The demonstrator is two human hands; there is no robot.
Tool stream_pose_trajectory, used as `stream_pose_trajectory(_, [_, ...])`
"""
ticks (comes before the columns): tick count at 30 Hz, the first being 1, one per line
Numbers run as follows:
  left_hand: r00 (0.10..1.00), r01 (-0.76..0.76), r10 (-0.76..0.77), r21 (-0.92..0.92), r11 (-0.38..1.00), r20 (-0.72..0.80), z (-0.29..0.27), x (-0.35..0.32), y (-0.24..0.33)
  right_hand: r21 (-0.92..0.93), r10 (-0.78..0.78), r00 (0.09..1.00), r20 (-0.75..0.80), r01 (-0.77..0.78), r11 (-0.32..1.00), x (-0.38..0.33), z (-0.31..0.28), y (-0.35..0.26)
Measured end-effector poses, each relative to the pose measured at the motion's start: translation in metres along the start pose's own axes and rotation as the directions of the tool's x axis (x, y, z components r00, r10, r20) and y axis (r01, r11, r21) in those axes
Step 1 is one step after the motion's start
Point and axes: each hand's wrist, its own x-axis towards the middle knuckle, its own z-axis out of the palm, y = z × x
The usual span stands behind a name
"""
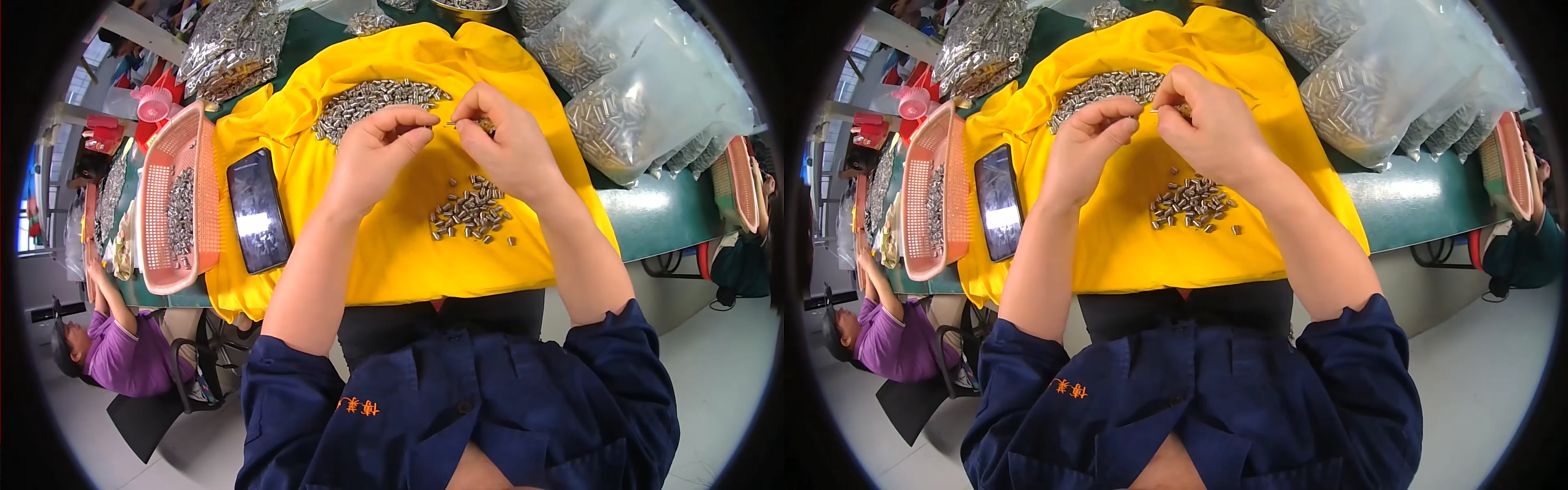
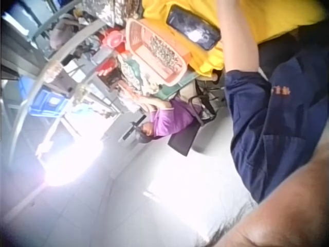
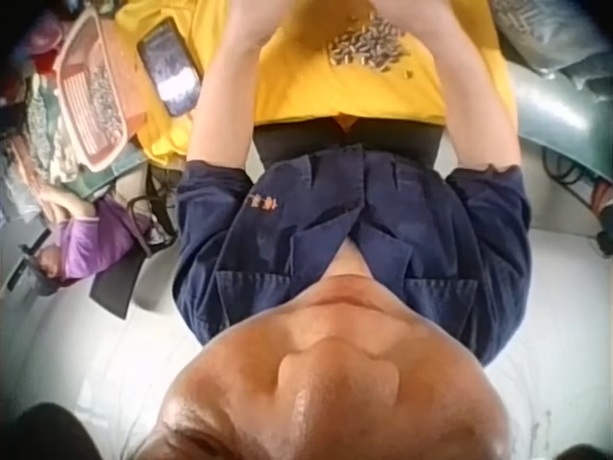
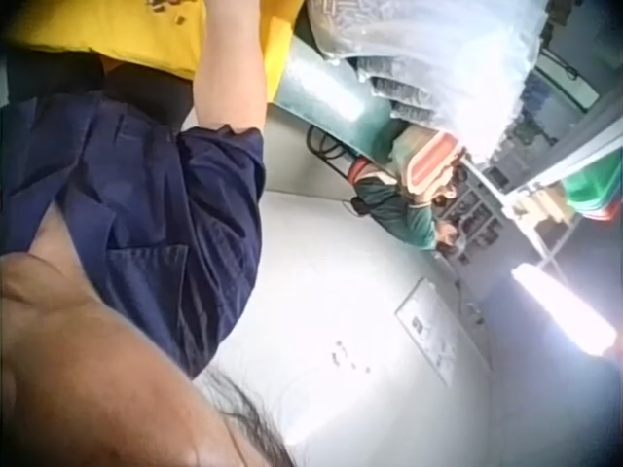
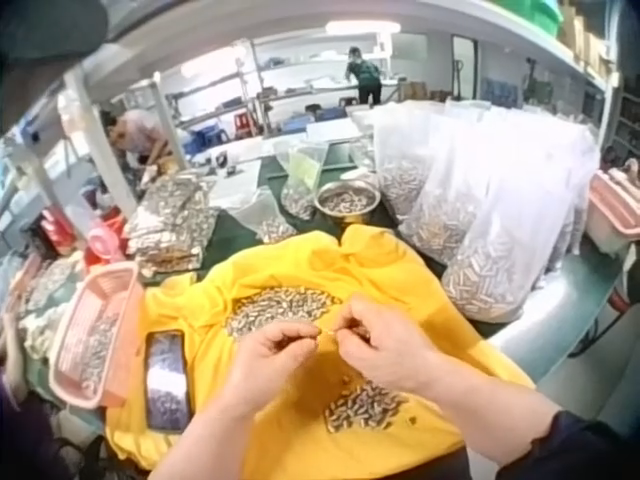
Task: Sorting and inspecting small metal electronic components on a yellow cloth at a workbench.
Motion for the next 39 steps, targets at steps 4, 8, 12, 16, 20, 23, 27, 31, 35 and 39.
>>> stream_pose_trajectory(4, [0.991, 0.131, -0.128, -0.37, 0.92, 0.033, -0.001, -0.002, 0.002, 0.144, 0.034, 0.999, 0.031, -0.038, 0.989, 0.0, 0.001, -0.001])
stream_pose_trajectory(8, [0.987, 0.163, -0.14, -0.476, 0.864, 0.084, -0.001, -0.004, 0.003, 0.215, 0.076, 0.995, 0.071, -0.09, 0.972, -0.001, 0.001, -0.003])
stream_pose_trajectory(12, [0.986, 0.164, -0.13, -0.5, 0.851, 0.102, 0.001, -0.005, 0.001, 0.261, 0.078, 0.994, 0.077, -0.096, 0.961, -0.001, 0.002, -0.005])
stream_pose_trajectory(16, [0.985, 0.165, -0.11, -0.527, 0.834, 0.134, 0.002, -0.004, -0.001, 0.259, 0.025, 0.997, 0.079, -0.045, 0.965, -0.002, 0.002, -0.005])
stream_pose_trajectory(20, [0.988, 0.15, -0.111, -0.502, 0.852, 0.107, 0.003, -0.003, 0.0, 0.074, -0.063, 0.997, 0.046, 0.059, 0.995, -0.004, 0.003, -0.006])
stream_pose_trajectory(23, [0.996, 0.085, -0.073, -0.308, 0.948, 0.049, 0.004, -0.004, 0.002, -0.07, -0.032, 0.997, 0.064, 0.036, 0.997, -0.006, 0.004, -0.011])
stream_pose_trajectory(27, [0.998, 0.06, -0.061, -0.282, 0.958, 0.006, 0.005, -0.002, 0.003, 0.01, -0.049, 0.999, 0.023, 0.049, 0.999, -0.005, 0.007, -0.008])
stream_pose_trajectory(31, [0.995, 0.104, -0.099, -0.313, 0.944, 0.031, 0.005, 0.002, -0.001, -0.047, -0.029, 0.998, 0.058, 0.032, 0.998, -0.005, 0.005, -0.008])
stream_pose_trajectory(35, [0.996, 0.093, -0.084, -0.32, 0.943, 0.043, 0.005, 0.003, -0.006, 0.113, 0.052, 0.998, 0.039, -0.056, 0.992, -0.005, 0.006, -0.002])
stream_pose_trajectory(39, [0.996, 0.049, -0.055, -0.081, 0.995, -0.073, 0.003, -0.002, -0.007, 0.082, 0.234, 0.971, -0.052, -0.23, 0.97, 0.006, -0.011, 0.0])
